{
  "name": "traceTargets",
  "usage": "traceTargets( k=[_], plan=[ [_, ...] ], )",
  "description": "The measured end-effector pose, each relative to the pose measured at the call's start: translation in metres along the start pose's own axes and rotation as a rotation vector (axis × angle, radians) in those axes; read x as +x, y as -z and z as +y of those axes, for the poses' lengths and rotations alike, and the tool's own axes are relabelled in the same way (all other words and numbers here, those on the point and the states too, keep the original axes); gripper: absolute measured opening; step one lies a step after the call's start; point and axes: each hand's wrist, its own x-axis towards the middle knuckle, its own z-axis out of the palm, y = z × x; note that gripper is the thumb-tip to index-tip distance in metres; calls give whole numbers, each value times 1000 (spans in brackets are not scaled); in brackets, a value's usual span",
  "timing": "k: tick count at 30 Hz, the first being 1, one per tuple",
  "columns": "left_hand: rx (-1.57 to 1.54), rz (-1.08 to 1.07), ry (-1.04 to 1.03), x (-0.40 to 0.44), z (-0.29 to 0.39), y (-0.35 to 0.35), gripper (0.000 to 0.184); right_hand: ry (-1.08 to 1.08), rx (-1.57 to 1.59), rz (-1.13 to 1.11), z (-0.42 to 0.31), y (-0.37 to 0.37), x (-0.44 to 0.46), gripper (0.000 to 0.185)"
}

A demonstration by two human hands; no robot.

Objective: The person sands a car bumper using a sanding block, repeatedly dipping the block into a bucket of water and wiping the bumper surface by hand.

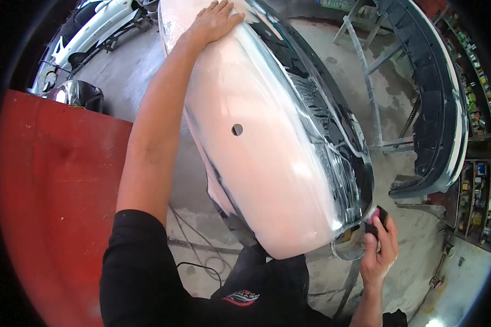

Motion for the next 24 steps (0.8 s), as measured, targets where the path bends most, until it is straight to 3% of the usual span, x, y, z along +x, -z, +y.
traceTargets(
  k=[2, 4, 5, 6, 7, 12, 17, 24],
  plan=[
    [176, 96, -184, -13, 3, -9, 61, -117, 32, 48, 21, 14, -29, 34],
    [47, -67, -69, -48, 59, 29, 76, -222, 86, 99, 41, 20, -46, 34],
    [54, 86, -219, -70, 74, 26, 76, -203, 95, 101, 43, 24, -46, 36],
    [-54, 27, -137, -87, 97, 30, 74, -206, 133, 108, 48, 26, -47, 36],
    [-94, 69, -196, -107, 118, 33, 74, -206, 171, 113, 54, 27, -50, 36],
    [-96, -117, -194, -201, 244, 69, 84, -139, 235, 64, 70, 46, -55, 36],
    [-242, -140, -220, -289, 354, 81, 89, -106, 284, 16, 98, 73, -72, 36],
    [-157, -251, -316, -388, 461, 61, 88, -173, 381, -31, 145, 99, -119, 35]
  ],
)
